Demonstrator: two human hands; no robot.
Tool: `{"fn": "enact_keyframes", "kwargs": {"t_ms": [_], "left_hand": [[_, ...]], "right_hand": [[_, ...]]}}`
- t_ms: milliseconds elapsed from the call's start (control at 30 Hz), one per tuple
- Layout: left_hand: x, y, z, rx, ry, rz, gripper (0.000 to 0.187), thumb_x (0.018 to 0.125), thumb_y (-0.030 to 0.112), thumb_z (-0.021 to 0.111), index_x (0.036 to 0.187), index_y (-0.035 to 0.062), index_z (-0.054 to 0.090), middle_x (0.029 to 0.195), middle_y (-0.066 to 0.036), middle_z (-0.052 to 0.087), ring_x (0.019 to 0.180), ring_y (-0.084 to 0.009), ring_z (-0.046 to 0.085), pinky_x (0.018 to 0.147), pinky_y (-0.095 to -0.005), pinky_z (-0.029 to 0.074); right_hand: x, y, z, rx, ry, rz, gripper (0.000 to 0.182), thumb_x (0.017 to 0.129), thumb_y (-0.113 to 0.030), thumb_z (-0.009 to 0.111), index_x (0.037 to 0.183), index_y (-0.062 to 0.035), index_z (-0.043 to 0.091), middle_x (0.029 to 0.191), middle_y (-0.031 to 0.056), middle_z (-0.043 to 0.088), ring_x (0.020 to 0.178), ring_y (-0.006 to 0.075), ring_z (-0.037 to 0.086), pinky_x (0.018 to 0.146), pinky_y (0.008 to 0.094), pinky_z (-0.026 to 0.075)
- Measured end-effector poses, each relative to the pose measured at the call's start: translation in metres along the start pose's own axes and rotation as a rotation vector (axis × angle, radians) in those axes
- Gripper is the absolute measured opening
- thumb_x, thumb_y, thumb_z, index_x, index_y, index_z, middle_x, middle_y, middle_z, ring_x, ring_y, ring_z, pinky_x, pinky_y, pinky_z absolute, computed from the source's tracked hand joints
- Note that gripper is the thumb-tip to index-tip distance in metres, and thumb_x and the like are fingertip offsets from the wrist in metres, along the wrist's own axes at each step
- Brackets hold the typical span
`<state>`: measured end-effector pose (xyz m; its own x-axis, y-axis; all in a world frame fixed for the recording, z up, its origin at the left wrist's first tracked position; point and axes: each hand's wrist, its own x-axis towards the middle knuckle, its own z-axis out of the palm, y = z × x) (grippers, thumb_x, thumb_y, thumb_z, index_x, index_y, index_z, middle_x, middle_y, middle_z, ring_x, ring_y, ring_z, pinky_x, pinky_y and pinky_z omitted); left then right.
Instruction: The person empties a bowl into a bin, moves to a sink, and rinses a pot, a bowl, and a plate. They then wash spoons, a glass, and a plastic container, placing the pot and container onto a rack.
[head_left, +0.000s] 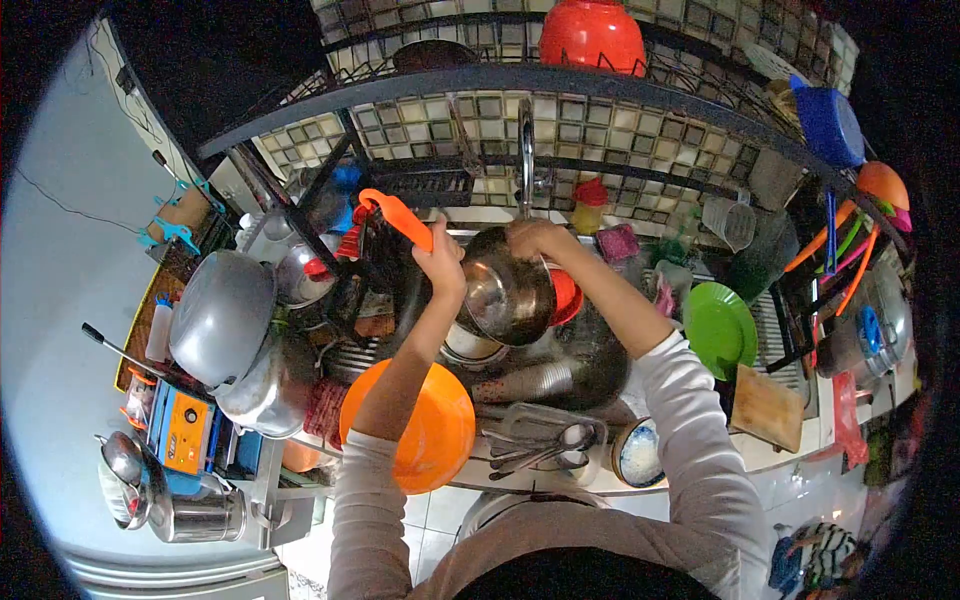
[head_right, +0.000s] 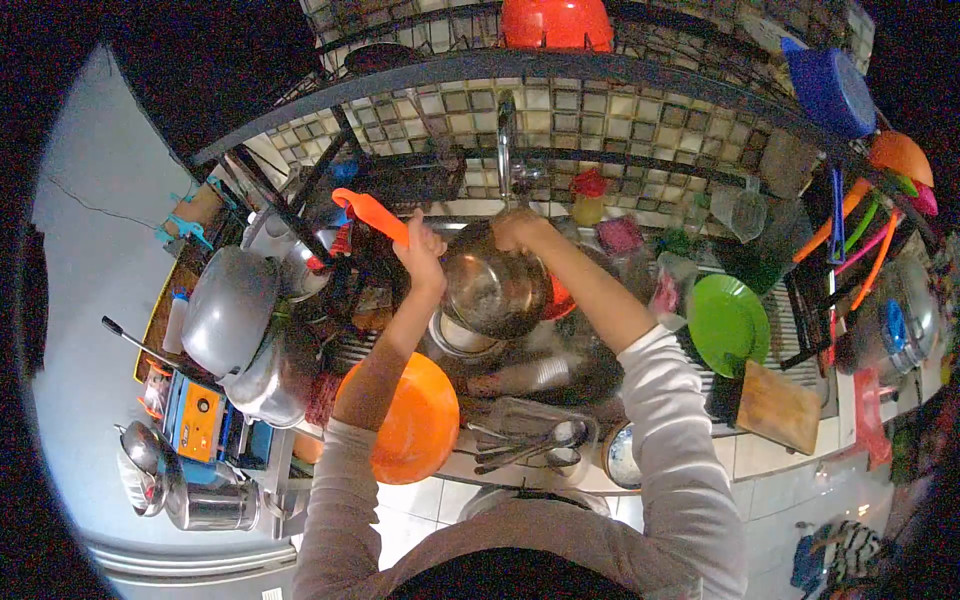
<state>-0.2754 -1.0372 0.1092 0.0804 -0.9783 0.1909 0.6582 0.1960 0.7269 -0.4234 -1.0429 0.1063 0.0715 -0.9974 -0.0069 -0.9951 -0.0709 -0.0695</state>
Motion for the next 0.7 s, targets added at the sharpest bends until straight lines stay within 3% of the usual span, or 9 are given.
{"fn": "enact_keyframes", "kwargs": {"t_ms": [100,200,267,367,467,500,600,667,700], "left_hand": [[0.001,0.005,0.002,0.021,0.004,0.0,0.034,0.075,0.016,0.053,0.051,0.0127,0.029,0.04,0.005,0.024,0.032,-0.0054,0.021,0.033,-0.0232,0.017],[0.003,0.003,0.0,0.058,0.019,0.009,0.034,0.074,0.019,0.052,0.051,0.0133,0.028,0.041,0.005,0.022,0.032,-0.0066,0.021,0.033,-0.0237,0.018],[0.004,0.004,-0.002,0.09,0.029,0.021,0.034,0.073,0.021,0.052,0.051,0.0136,0.027,0.041,0.004,0.02,0.033,-0.0077,0.02,0.033,-0.0241,0.019],[0.002,0.006,-0.006,0.03,-0.042,-0.097,0.034,0.073,0.022,0.05,0.05,0.0142,0.027,0.041,0.004,0.02,0.033,-0.0081,0.02,0.033,-0.025,0.02],[0.004,-0.001,-0.007,-0.117,-0.055,-0.179,0.033,0.072,0.024,0.05,0.05,0.0144,0.027,0.041,0.004,0.021,0.033,-0.0087,0.021,0.033,-0.0249,0.021],[0.004,-0.007,-0.007,-0.148,-0.032,-0.213,0.033,0.072,0.024,0.05,0.05,0.0145,0.027,0.041,0.004,0.022,0.033,-0.0089,0.022,0.033,-0.0247,0.022],[0.0,-0.027,-0.007,-0.173,0.026,-0.267,0.028,0.072,0.021,0.049,0.054,0.0131,0.029,0.043,0.002,0.026,0.034,-0.0101,0.027,0.033,-0.0257,0.027],[0.002,-0.056,-0.003,-0.142,0.326,-0.376,0.026,0.072,0.015,0.05,0.056,0.0091,0.03,0.043,0.001,0.025,0.033,-0.0121,0.026,0.034,-0.0282,0.029],[0.004,-0.072,-0.005,-0.093,0.315,-0.418,0.025,0.074,0.017,0.052,0.062,0.0068,0.033,0.044,0.0,0.029,0.035,-0.0143,0.03,0.035,-0.0294,0.033]], "right_hand": [[0.007,0.009,0.018,0.43,-0.079,-0.22,0.02,0.065,-0.018,0.049,0.08,-0.0064,0.057,0.074,0.014,0.056,0.079,0.0271,0.053,0.072,0.0349,0.041],[-0.004,0.011,0.013,0.136,0.094,-0.05,0.022,0.065,-0.02,0.05,0.081,-0.0061,0.057,0.081,0.0147,0.056,0.079,0.0279,0.053,0.071,0.0358,0.041],[0.002,0.021,0.009,0.172,0.024,-0.132,0.032,0.066,-0.025,0.052,0.094,-0.008,0.052,0.086,0.018,0.054,0.081,0.0302,0.052,0.071,0.0373,0.041],[-0.026,0.03,-0.001,0.102,0.11,-0.012,0.058,0.068,-0.034,0.055,0.114,-0.007,0.032,0.094,0.0196,0.051,0.086,0.0334,0.049,0.072,0.0383,0.04],[-0.033,0.058,0.029,0.407,0.14,-0.248,0.054,0.071,-0.035,0.053,0.112,-0.0043,0.035,0.094,0.0197,0.051,0.086,0.0341,0.049,0.074,0.0376,0.039],[-0.038,0.065,0.028,0.286,0.054,-0.069,0.047,0.074,-0.032,0.051,0.109,-0.0039,0.04,0.095,0.0206,0.05,0.086,0.0344,0.048,0.075,0.0371,0.038],[-0.057,0.094,0.031,0.244,0.122,-0.212,0.043,0.073,-0.03,0.051,0.108,-0.004,0.043,0.093,0.0215,0.05,0.086,0.0346,0.048,0.074,0.038,0.038],[-0.077,0.107,0.016,0.198,0.131,-0.201,0.042,0.073,-0.028,0.051,0.107,-0.0042,0.043,0.092,0.0218,0.05,0.085,0.0344,0.048,0.074,0.0385,0.038],[-0.086,0.109,0.004,0.159,0.146,-0.194,0.041,0.073,-0.027,0.051,0.107,-0.0044,0.044,0.091,0.0222,0.05,0.085,0.0342,0.048,0.073,0.039,0.038]]}}
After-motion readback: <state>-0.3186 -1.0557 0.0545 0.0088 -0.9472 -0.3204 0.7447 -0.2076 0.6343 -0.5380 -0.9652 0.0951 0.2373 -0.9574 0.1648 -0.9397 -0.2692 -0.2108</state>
